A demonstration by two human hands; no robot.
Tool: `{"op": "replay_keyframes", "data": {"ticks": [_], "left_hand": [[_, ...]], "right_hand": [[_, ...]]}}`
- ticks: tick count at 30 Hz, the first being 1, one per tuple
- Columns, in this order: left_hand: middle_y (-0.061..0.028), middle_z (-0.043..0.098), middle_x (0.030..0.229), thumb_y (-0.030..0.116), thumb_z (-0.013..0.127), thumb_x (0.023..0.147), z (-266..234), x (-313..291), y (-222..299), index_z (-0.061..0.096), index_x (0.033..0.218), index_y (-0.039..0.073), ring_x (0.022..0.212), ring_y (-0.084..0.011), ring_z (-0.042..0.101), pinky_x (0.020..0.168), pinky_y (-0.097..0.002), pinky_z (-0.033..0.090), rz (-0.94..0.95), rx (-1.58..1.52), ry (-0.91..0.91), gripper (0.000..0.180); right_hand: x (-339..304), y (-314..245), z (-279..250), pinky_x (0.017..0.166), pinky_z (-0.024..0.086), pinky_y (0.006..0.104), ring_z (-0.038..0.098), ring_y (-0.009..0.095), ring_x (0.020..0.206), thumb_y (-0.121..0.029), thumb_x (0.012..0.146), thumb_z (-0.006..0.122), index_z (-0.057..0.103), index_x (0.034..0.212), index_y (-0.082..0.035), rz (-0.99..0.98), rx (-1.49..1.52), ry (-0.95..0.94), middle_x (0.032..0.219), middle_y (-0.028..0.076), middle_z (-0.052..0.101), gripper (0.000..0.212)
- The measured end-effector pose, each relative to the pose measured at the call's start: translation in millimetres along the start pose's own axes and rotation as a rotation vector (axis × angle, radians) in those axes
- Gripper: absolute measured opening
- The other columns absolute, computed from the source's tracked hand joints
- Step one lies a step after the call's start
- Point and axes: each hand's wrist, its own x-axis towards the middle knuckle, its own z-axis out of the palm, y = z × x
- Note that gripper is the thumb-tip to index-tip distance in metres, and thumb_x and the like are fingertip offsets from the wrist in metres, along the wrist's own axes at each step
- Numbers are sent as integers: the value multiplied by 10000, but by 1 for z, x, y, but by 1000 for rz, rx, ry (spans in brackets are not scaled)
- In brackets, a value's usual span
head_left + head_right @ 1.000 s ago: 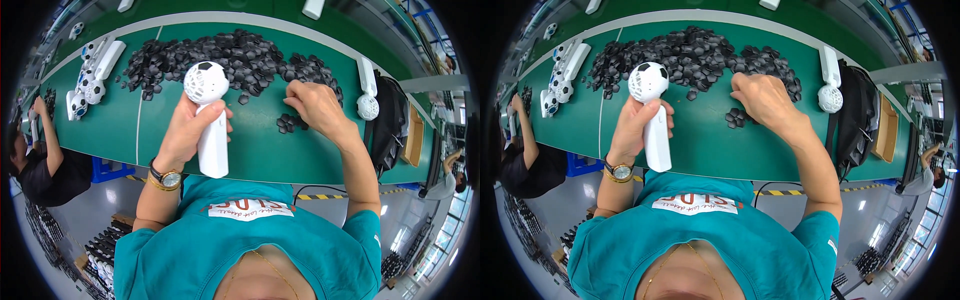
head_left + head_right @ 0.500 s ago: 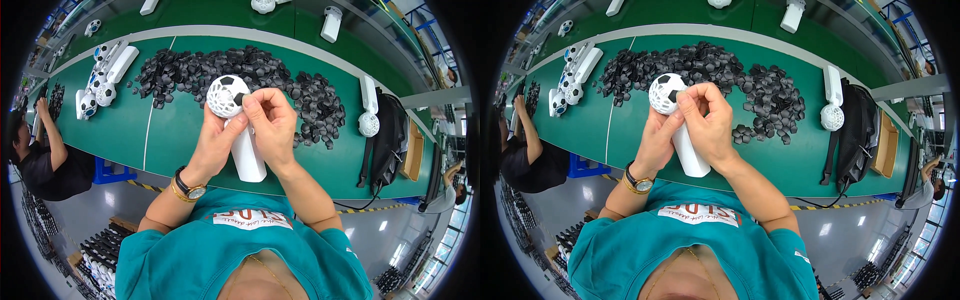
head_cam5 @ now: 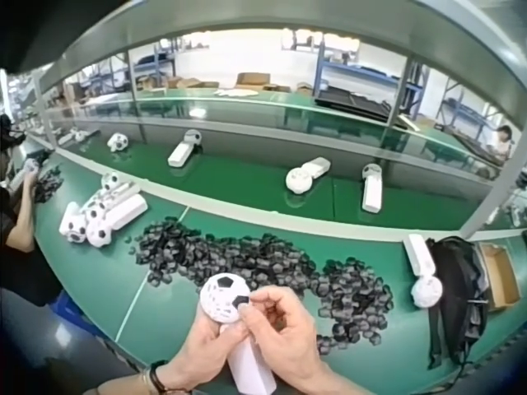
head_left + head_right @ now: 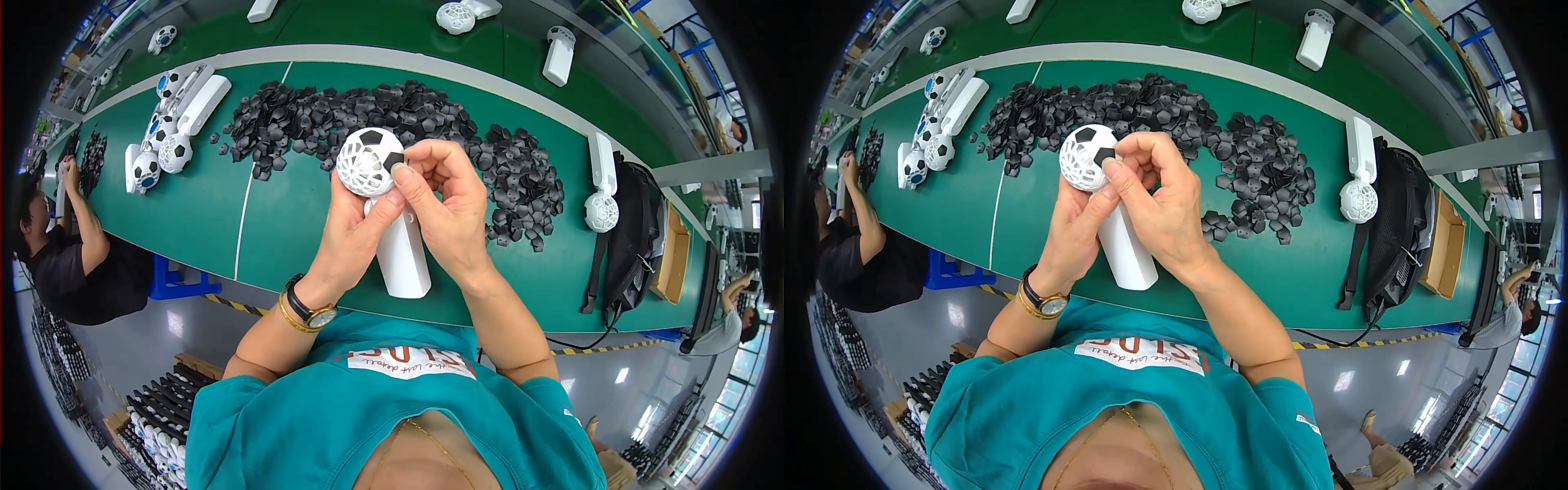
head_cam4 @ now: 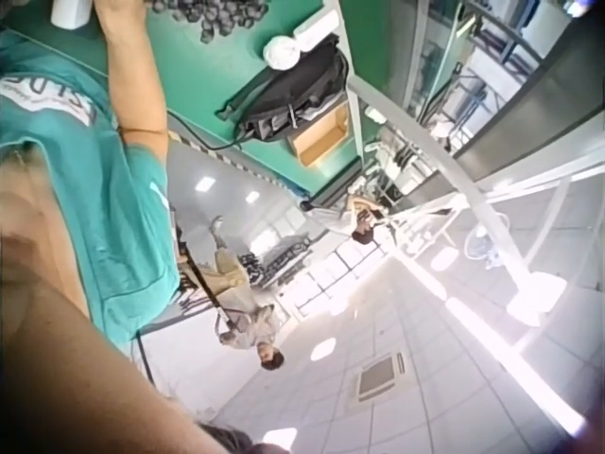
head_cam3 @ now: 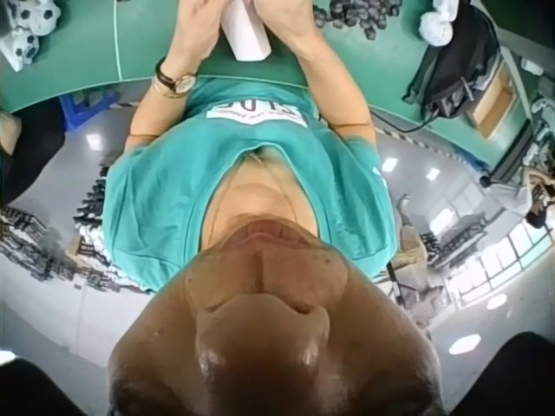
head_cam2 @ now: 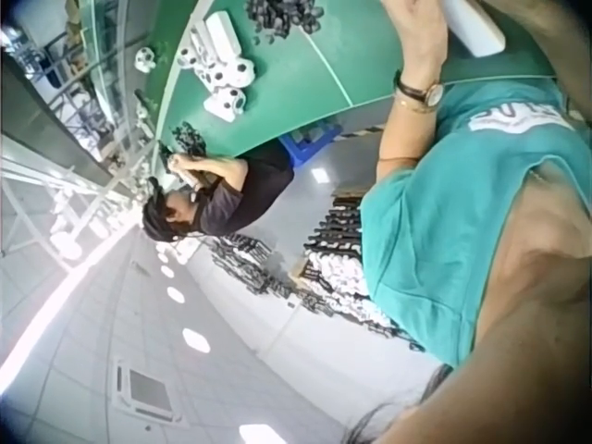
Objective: Assembling black pentagonal pieces onto a white spherical toy robot head on an assembly line.
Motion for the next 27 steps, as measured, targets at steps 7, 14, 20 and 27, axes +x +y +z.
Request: {"op": "replay_keyframes", "data": {"ticks": [7,14,20,27], "left_hand": [[-102,494,1199,113,570,931,1,1,2,250,1292,36,1036,-144,553,844,-292,507,-24,-19,-8,488],[-121,518,1151,120,564,932,1,1,7,239,1272,58,924,-179,617,740,-322,566,-103,-51,-50,474],[-126,537,1112,127,561,933,1,1,9,239,1262,62,888,-191,635,701,-330,583,-146,-71,-87,465],[-120,555,1070,127,565,927,-3,3,14,252,1263,60,846,-176,637,688,-321,575,-190,-17,-110,464]], "right_hand": [[3,-3,-9,622,454,198,538,49,722,-115,889,648,585,929,-23,41,-46,-79,823,-10,595,118],[9,-6,-19,615,452,205,532,53,698,-129,888,652,590,891,-23,28,-128,-161,797,-10,594,123],[10,-13,-21,633,453,210,530,58,696,-140,879,663,594,871,-21,153,-83,-162,792,-6,591,137],[13,-14,-25,650,457,232,538,72,722,-138,862,677,597,851,-19,136,-113,-172,790,-5,594,144]]}}
